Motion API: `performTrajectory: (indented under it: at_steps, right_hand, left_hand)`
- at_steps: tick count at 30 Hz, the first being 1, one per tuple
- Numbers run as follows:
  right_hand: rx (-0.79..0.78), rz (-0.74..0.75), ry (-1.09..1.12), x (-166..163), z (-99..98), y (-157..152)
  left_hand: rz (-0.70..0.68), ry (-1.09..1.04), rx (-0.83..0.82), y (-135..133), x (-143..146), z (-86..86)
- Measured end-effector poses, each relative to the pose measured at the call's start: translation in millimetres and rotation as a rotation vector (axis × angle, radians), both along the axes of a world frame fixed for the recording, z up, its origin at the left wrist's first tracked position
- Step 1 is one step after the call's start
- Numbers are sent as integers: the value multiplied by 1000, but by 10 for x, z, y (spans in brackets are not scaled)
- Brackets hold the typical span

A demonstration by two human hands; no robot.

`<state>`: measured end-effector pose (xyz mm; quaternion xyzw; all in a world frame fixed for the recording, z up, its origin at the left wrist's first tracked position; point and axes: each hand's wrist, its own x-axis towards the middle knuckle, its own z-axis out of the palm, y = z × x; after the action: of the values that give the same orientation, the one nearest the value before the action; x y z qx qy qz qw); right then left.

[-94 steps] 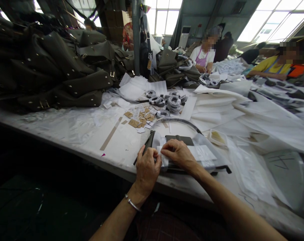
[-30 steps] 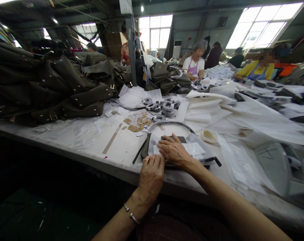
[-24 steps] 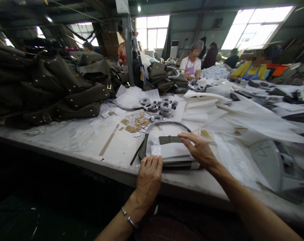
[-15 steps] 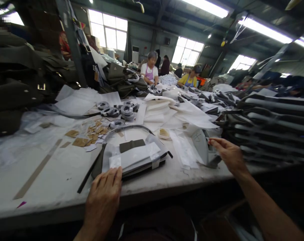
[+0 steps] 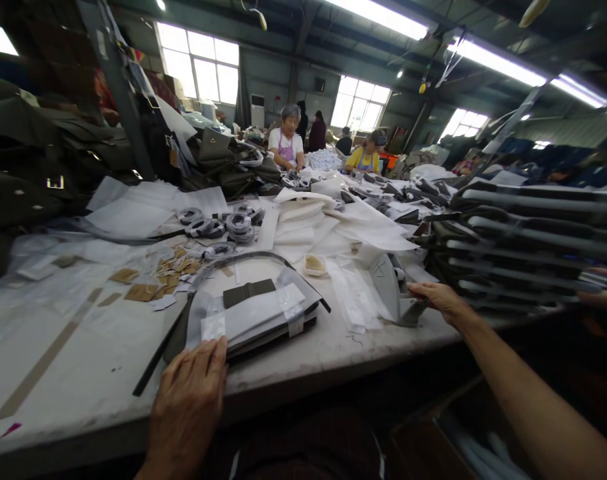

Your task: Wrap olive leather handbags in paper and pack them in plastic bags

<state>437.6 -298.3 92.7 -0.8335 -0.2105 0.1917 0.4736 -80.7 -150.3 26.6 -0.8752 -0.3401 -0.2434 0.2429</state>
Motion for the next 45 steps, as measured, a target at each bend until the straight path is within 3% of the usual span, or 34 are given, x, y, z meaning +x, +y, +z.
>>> performTrajectory:
  at_steps: [7,14,17,21,26,30,37,45]
  right_hand:
    - [250,-139,-3,-16,135,-329]
    - [135,-226,26,-380,-419,-518]
    - [106,-171,14,-535,-413,-556]
    - [29,251,-20,-907,-61,-312]
    - [-189,1039,-6,-1877,477,559]
    - [-258,1502,-54,-2693,736,1292]
    - [-421,1880,-441,-3384,791,2208]
    - [-712,2041,-751,-3826,756,2655]
  left_hand:
    - [-9,-12,-4,-13,13,36]
    - [-26,-66,-50,4,16,8]
    - [-12,-97,-74,-29,36,31]
    - [46,-157,-168,-137,85,86]
    - [90,-184,-243,-176,106,55]
    - [90,-185,-268,-203,94,45]
    - [64,-234,-285,-195,102,35]
    - [51,-291,-275,-170,85,31]
